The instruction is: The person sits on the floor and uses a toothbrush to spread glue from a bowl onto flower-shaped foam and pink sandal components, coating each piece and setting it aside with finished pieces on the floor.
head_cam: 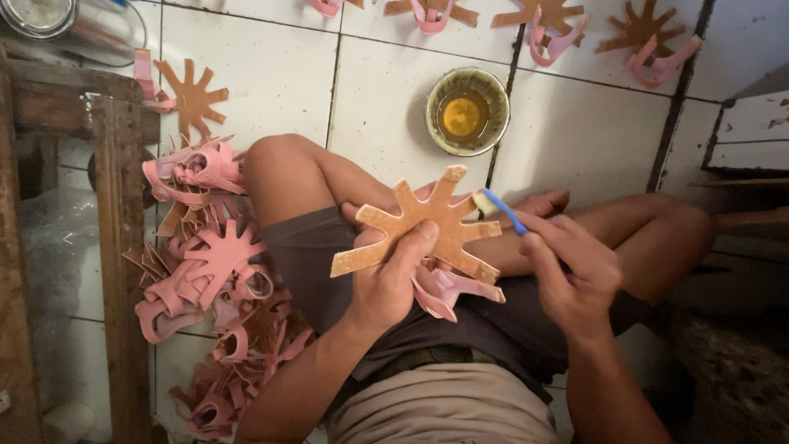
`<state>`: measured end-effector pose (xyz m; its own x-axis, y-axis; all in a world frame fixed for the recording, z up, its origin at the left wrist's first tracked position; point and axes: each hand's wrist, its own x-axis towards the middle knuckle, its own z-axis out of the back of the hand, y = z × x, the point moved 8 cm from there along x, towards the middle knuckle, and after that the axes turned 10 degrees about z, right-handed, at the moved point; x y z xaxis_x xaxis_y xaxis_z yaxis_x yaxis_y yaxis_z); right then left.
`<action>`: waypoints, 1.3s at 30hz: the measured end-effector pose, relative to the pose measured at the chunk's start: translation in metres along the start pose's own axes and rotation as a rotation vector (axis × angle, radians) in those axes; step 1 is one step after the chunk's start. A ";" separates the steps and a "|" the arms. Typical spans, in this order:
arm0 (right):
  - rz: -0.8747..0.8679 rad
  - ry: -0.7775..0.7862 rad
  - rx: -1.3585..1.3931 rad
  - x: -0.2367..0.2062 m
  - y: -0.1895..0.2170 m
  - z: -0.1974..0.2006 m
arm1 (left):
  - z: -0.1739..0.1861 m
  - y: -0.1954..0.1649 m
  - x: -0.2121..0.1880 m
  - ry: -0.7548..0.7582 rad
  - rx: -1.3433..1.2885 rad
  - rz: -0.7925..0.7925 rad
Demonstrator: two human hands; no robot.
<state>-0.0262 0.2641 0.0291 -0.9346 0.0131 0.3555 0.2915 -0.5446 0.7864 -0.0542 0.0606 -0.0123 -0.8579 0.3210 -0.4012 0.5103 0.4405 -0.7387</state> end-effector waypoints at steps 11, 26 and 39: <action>-0.071 0.119 -0.043 0.011 -0.039 -0.018 | -0.001 -0.004 -0.002 0.060 -0.022 -0.038; 0.122 0.372 -0.768 0.062 -0.169 -0.092 | 0.051 0.033 0.013 -0.083 -0.499 0.222; 0.066 -0.144 -0.408 -0.019 -0.069 0.049 | 0.011 0.025 0.028 -0.072 -0.296 0.084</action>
<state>-0.0186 0.3426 -0.0067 -0.8702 0.0684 0.4879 0.2181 -0.8345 0.5060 -0.0665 0.0713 -0.0477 -0.8084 0.3110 -0.4998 0.5662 0.6429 -0.5158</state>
